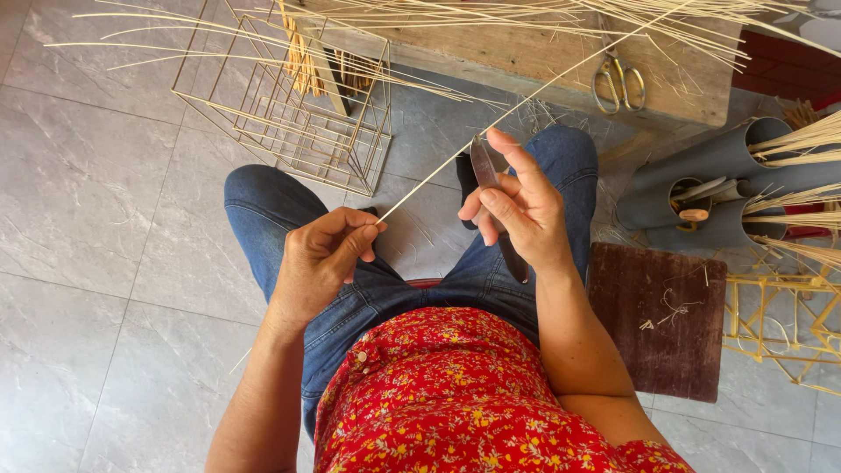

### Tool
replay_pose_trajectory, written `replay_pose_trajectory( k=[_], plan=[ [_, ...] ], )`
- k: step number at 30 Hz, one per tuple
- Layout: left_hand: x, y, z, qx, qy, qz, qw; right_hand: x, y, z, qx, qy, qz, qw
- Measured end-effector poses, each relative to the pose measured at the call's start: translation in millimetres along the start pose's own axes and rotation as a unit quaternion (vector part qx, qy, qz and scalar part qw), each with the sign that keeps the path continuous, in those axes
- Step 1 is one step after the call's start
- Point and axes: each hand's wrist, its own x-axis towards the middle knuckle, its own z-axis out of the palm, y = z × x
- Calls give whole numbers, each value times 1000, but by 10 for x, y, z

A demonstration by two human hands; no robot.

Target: The person sits on a low stool and uses a knife to scrape and shape thin bamboo sticks. They repeatedly pick up sticks, scrape them along their length, and place them into a wire basket. The process is continuous and repetitive throughout the clip.

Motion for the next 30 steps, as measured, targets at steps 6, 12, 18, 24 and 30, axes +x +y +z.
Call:
replay_pose_trajectory(
  k=[6,12,18,24,30],
  plan=[
    [-8,8,11,-1,2,-4,1000,6,-19,14,5,-4,-2,1000],
    [-16,16,10,6,-1,-13,1000,4,-30,-9,-3,19,-17,1000],
    [-14,-28,-8,12,2,-22,1000,7,2,-316,-8,132,-45,990],
    [15,-118,-35,-27,-17,-39,999,-134,51,-895,25,261,-93,960],
    [27,-155,-27,-28,-26,-38,999,-232,-29,-1185,36,351,-33,935]
  ],
)
